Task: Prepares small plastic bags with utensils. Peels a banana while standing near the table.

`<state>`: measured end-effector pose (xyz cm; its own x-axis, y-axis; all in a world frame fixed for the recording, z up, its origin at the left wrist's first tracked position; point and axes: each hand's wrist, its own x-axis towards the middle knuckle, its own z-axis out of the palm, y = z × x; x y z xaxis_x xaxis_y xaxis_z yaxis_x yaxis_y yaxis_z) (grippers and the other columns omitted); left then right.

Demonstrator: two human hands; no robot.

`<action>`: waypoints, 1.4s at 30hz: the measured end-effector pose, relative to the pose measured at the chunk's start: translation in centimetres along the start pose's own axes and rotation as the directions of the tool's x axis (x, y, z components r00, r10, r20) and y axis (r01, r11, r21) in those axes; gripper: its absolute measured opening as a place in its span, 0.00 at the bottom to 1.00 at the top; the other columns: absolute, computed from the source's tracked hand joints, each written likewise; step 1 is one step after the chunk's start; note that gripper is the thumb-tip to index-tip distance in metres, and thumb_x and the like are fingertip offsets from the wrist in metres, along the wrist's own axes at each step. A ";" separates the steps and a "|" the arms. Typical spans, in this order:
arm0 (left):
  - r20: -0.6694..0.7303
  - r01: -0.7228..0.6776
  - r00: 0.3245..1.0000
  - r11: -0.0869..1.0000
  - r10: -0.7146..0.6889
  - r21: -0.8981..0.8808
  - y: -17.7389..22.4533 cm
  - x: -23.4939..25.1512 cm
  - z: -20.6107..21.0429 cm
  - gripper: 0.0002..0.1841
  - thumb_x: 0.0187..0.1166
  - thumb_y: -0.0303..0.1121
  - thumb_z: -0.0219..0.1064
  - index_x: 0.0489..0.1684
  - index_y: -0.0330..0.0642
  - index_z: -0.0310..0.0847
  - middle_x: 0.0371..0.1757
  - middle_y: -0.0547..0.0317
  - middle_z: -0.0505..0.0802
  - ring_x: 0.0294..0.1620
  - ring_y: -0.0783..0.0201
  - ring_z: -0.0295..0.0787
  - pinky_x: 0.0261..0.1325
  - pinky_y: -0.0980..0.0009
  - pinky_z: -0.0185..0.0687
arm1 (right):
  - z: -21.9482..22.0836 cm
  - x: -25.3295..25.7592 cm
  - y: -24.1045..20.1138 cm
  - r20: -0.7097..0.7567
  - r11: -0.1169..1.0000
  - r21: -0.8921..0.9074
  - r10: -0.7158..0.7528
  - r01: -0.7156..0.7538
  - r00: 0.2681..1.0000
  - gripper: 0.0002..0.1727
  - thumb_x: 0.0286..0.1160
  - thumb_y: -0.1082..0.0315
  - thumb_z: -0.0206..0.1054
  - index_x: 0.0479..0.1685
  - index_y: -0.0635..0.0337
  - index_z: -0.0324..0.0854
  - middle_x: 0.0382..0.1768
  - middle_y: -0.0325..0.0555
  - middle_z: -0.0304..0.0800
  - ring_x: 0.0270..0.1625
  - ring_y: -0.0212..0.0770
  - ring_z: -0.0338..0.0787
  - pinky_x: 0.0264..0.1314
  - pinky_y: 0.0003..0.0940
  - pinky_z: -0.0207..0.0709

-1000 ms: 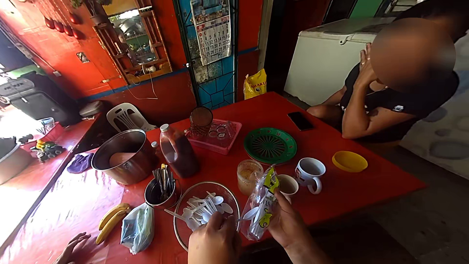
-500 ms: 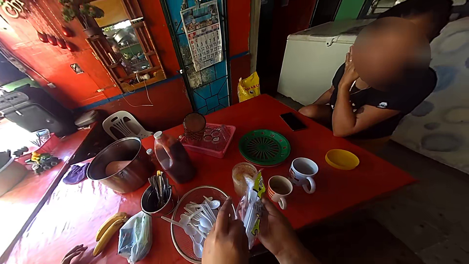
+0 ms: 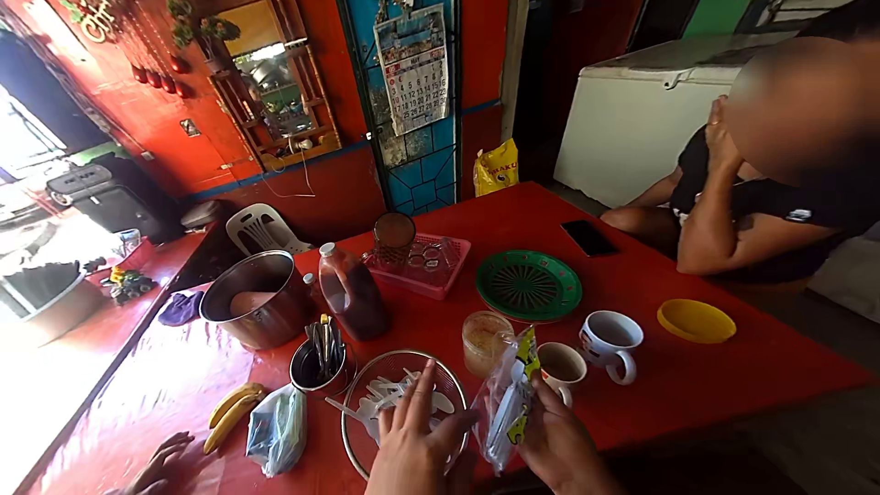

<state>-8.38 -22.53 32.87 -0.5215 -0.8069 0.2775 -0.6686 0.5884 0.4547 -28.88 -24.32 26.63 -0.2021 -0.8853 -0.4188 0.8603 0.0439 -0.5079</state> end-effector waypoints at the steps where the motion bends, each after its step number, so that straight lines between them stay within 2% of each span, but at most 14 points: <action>1: 0.084 0.000 0.996 1.000 0.000 0.000 -0.1 -0.1 0.6 0.20 0.82 0.54 0.62 0.70 0.70 0.85 0.93 0.46 0.63 0.91 0.41 0.60 0.75 0.33 0.67 | 0.2 -0.2 0.2 0.011 1.000 -0.012 0.010 -0.010 1.000 0.26 0.96 0.51 0.38 0.60 0.61 0.76 0.42 0.52 0.91 0.43 0.43 0.95 0.47 0.41 0.91; 4: 0.256 0.021 0.966 0.999 -0.033 0.050 -0.2 0.0 2.3 0.35 0.80 0.74 0.44 0.76 0.70 0.79 0.96 0.48 0.55 0.95 0.38 0.48 0.79 0.27 0.56 | 0.7 -0.6 1.2 0.025 0.999 -0.039 0.034 -0.033 0.999 0.26 0.96 0.52 0.39 0.64 0.61 0.75 0.47 0.53 0.91 0.47 0.43 0.94 0.50 0.42 0.91; 7: 0.201 0.060 0.978 0.998 -0.055 -0.018 -0.6 -0.1 1.5 0.41 0.77 0.79 0.38 0.77 0.68 0.80 0.96 0.47 0.56 0.95 0.39 0.48 0.81 0.25 0.52 | 0.4 -0.3 1.3 0.005 0.996 -0.073 0.043 -0.043 0.999 0.27 0.96 0.50 0.38 0.63 0.61 0.75 0.45 0.52 0.91 0.46 0.43 0.95 0.49 0.42 0.91; 9: 0.072 0.119 0.991 0.990 -0.114 -0.077 -2.3 -0.2 0.1 0.35 0.83 0.72 0.43 0.76 0.65 0.82 0.95 0.49 0.61 0.93 0.42 0.55 0.81 0.27 0.56 | -0.4 0.3 0.8 -0.026 0.995 -0.103 0.017 -0.019 1.000 0.27 0.96 0.48 0.38 0.61 0.60 0.75 0.43 0.51 0.92 0.42 0.43 0.95 0.45 0.42 0.91; 12: -0.056 0.290 0.954 0.955 -0.293 -0.054 -7.6 0.0 -0.6 0.20 0.86 0.48 0.59 0.69 0.57 0.87 0.86 0.54 0.76 0.81 0.50 0.76 0.75 0.37 0.72 | -1.8 1.4 -1.0 -0.084 0.997 -0.069 -0.042 0.036 0.996 0.25 0.95 0.47 0.41 0.63 0.57 0.74 0.44 0.49 0.91 0.43 0.43 0.95 0.46 0.42 0.92; 15: 0.158 0.511 0.836 0.851 -0.525 0.122 -13.2 0.2 1.0 0.17 0.89 0.40 0.56 0.64 0.52 0.89 0.66 0.55 0.91 0.69 0.54 0.88 0.73 0.45 0.79 | -2.7 1.7 -2.7 -0.081 0.998 -0.004 -0.066 0.066 0.995 0.25 0.94 0.46 0.40 0.59 0.55 0.75 0.42 0.48 0.92 0.43 0.43 0.96 0.46 0.43 0.92; 17: 0.308 0.493 0.785 0.843 -0.537 0.213 -15.0 0.2 2.9 0.17 0.88 0.36 0.55 0.63 0.52 0.90 0.66 0.54 0.92 0.70 0.51 0.87 0.75 0.43 0.77 | -3.1 1.9 -3.2 -0.055 0.997 0.018 -0.071 0.072 0.996 0.27 0.94 0.44 0.39 0.60 0.54 0.75 0.43 0.47 0.92 0.43 0.43 0.95 0.46 0.42 0.92; 22: 0.400 0.249 0.861 0.946 -0.314 0.207 -14.5 1.9 8.0 0.23 0.82 0.24 0.55 0.63 0.62 0.90 0.83 0.61 0.80 0.86 0.50 0.70 0.80 0.35 0.61 | -3.0 1.6 -2.8 -0.070 0.996 0.034 -0.074 0.077 0.995 0.26 0.93 0.44 0.40 0.60 0.54 0.75 0.44 0.48 0.91 0.44 0.42 0.95 0.48 0.42 0.92; 25: 0.501 0.130 0.818 0.939 -0.283 0.318 -14.1 4.2 9.3 0.28 0.84 0.23 0.55 0.73 0.72 0.83 0.96 0.62 0.59 0.97 0.44 0.38 0.86 0.26 0.38 | -2.7 1.2 -2.2 -0.106 0.998 0.026 -0.048 0.051 0.993 0.26 0.93 0.44 0.41 0.59 0.55 0.74 0.44 0.50 0.90 0.45 0.44 0.95 0.47 0.43 0.91; 28: 0.534 0.039 0.811 0.932 -0.241 0.361 -14.8 5.5 9.9 0.20 0.87 0.27 0.55 0.65 0.62 0.89 0.98 0.65 0.54 0.98 0.43 0.29 0.87 0.23 0.25 | -2.7 0.8 -2.0 -0.115 0.999 0.007 -0.047 0.048 0.992 0.26 0.93 0.44 0.41 0.58 0.55 0.75 0.43 0.50 0.90 0.43 0.44 0.95 0.46 0.43 0.92; 31: 0.537 0.018 0.812 0.930 -0.228 0.367 -14.6 6.0 8.5 0.16 0.85 0.27 0.59 0.59 0.54 0.92 0.95 0.64 0.61 0.98 0.43 0.37 0.87 0.23 0.28 | -3.0 0.6 -2.1 -0.111 0.998 0.012 -0.064 0.065 0.992 0.26 0.94 0.45 0.40 0.59 0.56 0.75 0.43 0.50 0.91 0.43 0.44 0.95 0.46 0.42 0.92; 37: 0.497 -0.006 0.849 0.939 -0.177 0.343 -15.1 4.4 6.2 0.13 0.87 0.28 0.57 0.58 0.48 0.88 0.72 0.56 0.88 0.78 0.50 0.78 0.84 0.32 0.51 | -3.5 0.9 -2.3 -0.168 0.996 0.041 -0.077 0.085 0.983 0.25 0.93 0.45 0.44 0.62 0.54 0.74 0.46 0.49 0.91 0.46 0.44 0.95 0.49 0.42 0.92; 39: 0.485 0.021 0.851 0.936 -0.201 0.351 -15.5 3.5 5.8 0.13 0.87 0.30 0.57 0.59 0.47 0.87 0.62 0.53 0.92 0.70 0.50 0.84 0.81 0.37 0.58 | -3.3 1.0 -2.1 -0.175 0.996 0.040 -0.073 0.081 0.982 0.24 0.93 0.45 0.44 0.62 0.54 0.74 0.46 0.50 0.90 0.46 0.44 0.95 0.50 0.42 0.91; 42: 0.494 0.125 0.816 0.927 -0.299 0.354 -15.3 2.8 4.7 0.14 0.90 0.34 0.55 0.63 0.47 0.85 0.63 0.52 0.91 0.70 0.50 0.84 0.78 0.42 0.64 | -2.8 1.2 -1.6 -0.170 0.998 0.026 -0.055 0.060 0.984 0.25 0.93 0.45 0.44 0.62 0.56 0.74 0.46 0.51 0.90 0.46 0.45 0.95 0.50 0.42 0.91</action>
<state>-2.12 -33.56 22.70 -0.4880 -0.8090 -0.3276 -0.8725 0.4629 0.1566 -31.85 -24.13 24.85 -0.3258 -0.7946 -0.5122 0.8585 -0.0218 -0.5123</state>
